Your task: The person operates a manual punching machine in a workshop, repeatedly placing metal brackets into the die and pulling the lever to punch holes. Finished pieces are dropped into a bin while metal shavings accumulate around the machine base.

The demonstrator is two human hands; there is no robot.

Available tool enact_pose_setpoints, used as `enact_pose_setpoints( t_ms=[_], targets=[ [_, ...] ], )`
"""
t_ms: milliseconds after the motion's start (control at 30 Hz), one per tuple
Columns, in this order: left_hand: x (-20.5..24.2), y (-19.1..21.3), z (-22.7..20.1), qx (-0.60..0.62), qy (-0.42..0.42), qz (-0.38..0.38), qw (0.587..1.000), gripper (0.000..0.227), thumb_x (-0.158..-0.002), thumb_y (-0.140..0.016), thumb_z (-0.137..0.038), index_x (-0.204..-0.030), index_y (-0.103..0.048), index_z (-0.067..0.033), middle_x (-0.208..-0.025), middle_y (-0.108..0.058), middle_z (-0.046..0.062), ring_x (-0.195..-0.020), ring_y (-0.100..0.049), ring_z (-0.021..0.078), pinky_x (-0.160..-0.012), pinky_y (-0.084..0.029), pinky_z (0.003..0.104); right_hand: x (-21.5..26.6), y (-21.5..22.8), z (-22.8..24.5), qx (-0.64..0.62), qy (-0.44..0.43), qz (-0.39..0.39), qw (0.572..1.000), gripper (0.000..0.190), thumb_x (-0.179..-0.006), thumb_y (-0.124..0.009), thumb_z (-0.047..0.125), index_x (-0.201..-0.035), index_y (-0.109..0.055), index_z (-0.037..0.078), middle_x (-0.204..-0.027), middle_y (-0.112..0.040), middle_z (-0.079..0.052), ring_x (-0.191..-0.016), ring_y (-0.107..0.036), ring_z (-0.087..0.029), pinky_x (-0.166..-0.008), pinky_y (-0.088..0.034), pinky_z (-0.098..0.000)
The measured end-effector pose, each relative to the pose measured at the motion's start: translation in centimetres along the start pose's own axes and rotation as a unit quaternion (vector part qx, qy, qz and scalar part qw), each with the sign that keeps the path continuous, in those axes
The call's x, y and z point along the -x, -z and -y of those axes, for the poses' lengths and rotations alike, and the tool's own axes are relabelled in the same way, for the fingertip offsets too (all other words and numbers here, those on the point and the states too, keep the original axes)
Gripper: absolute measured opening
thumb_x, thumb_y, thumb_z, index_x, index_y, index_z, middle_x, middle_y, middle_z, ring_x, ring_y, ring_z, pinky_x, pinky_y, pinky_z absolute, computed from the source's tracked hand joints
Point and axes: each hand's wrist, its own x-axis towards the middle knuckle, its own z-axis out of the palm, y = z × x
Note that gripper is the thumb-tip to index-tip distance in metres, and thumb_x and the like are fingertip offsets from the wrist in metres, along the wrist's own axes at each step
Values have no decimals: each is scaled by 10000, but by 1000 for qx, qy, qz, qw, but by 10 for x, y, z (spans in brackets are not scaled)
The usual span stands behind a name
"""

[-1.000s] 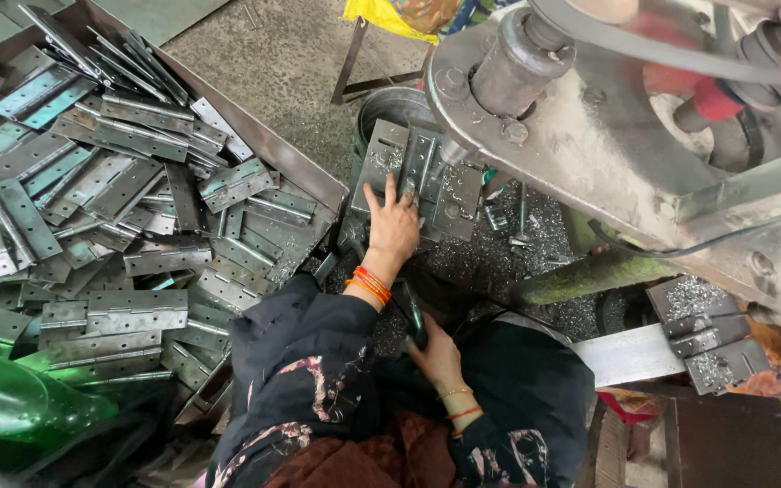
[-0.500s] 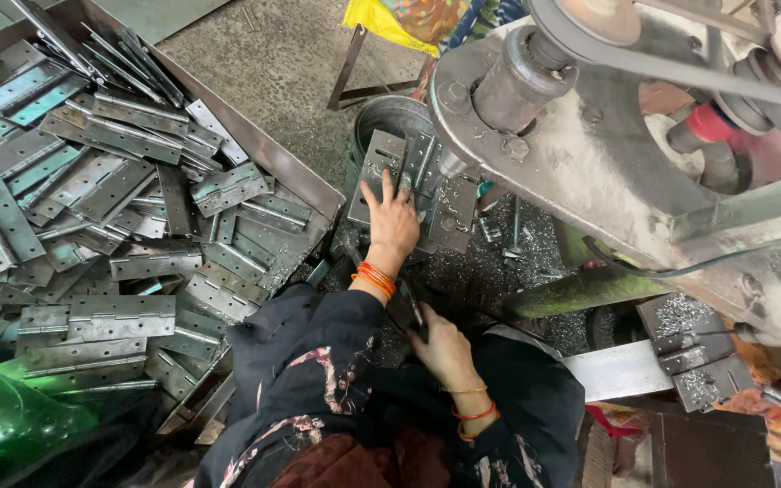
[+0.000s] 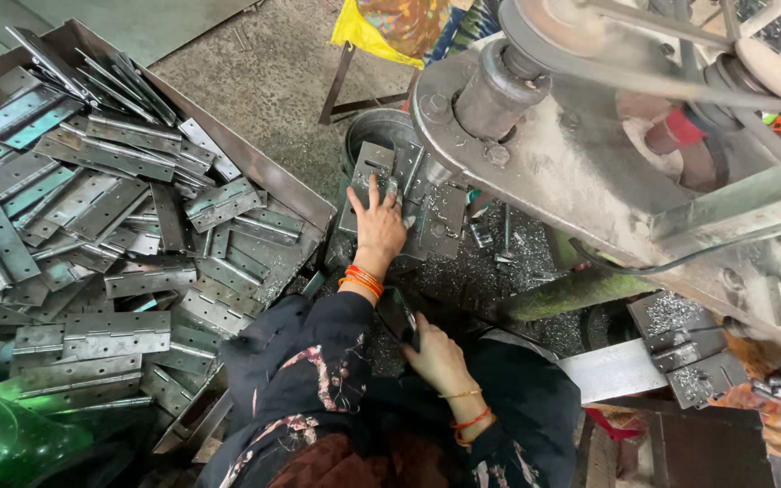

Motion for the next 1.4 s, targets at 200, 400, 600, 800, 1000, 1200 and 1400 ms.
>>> enact_pose_setpoints(
  t_ms=[200,400,600,800,1000,1200,1400],
  targets=[
    [4,-8,-2,-2,-19,-12,1000,471,-968,-464,-259,-1377,-647,-114,-1517,-522,-4,-1557,-146,392,-1152,-10,801,-3,7,5,27,-2,13,1000,728,-838,-735,319,-1457,-450,62,-1086,-713,-210,-983,-712,-395,-815,-590,-494],
    [4,1,-3,-11,-26,-9,1000,456,-967,-453,-270,-1344,-665,-123,-1516,-520,3,-1557,-145,390,-1147,1,796,7,-39,-5,-56,-9,-97,994,700,-821,-754,347,-1430,-488,128,-1145,-707,-202,-1015,-685,-424,-815,-573,-518],
    [7,8,-4,-46,-23,-8,999,458,-977,-454,-282,-1346,-672,-120,-1538,-501,2,-1560,-129,404,-1148,-6,794,2,-39,-19,-33,-4,-59,998,741,-820,-743,336,-1456,-453,90,-1166,-685,-212,-1017,-677,-431,-817,-568,-516],
    [6,5,-1,-52,-10,-20,998,469,-973,-447,-298,-1351,-663,-124,-1549,-483,1,-1553,-106,403,-1141,-5,796,-1,-5,-9,37,25,-18,999,746,-844,-729,333,-1465,-439,40,-1106,-703,-222,-976,-708,-409,-803,-587,-483],
    [4,2,2,-56,-10,18,998,452,-984,-447,-278,-1346,-667,-121,-1542,-488,0,-1569,-92,403,-1146,-16,795,0,-36,-13,7,-19,-24,999,766,-845,-737,333,-1496,-415,90,-1191,-676,-197,-993,-694,-415,-815,-571,-497],
    [6,5,2,-1,-3,-64,998,470,-945,-484,-329,-1295,-676,-81,-1550,-480,40,-1530,-129,413,-1134,-57,787,3,-101,-40,-83,9,-138,987,711,-835,-747,345,-1454,-469,131,-1213,-690,-166,-1024,-689,-410,-809,-580,-492],
    [37,29,12,45,7,-83,995,412,-891,-575,-289,-1240,-698,-106,-1531,-498,28,-1568,-154,395,-1176,-96,755,5,-115,-51,-92,-33,-79,992,780,-838,-739,332,-1511,-397,138,-1279,-644,-171,-1063,-667,-411,-864,-560,-498]
  ],
)
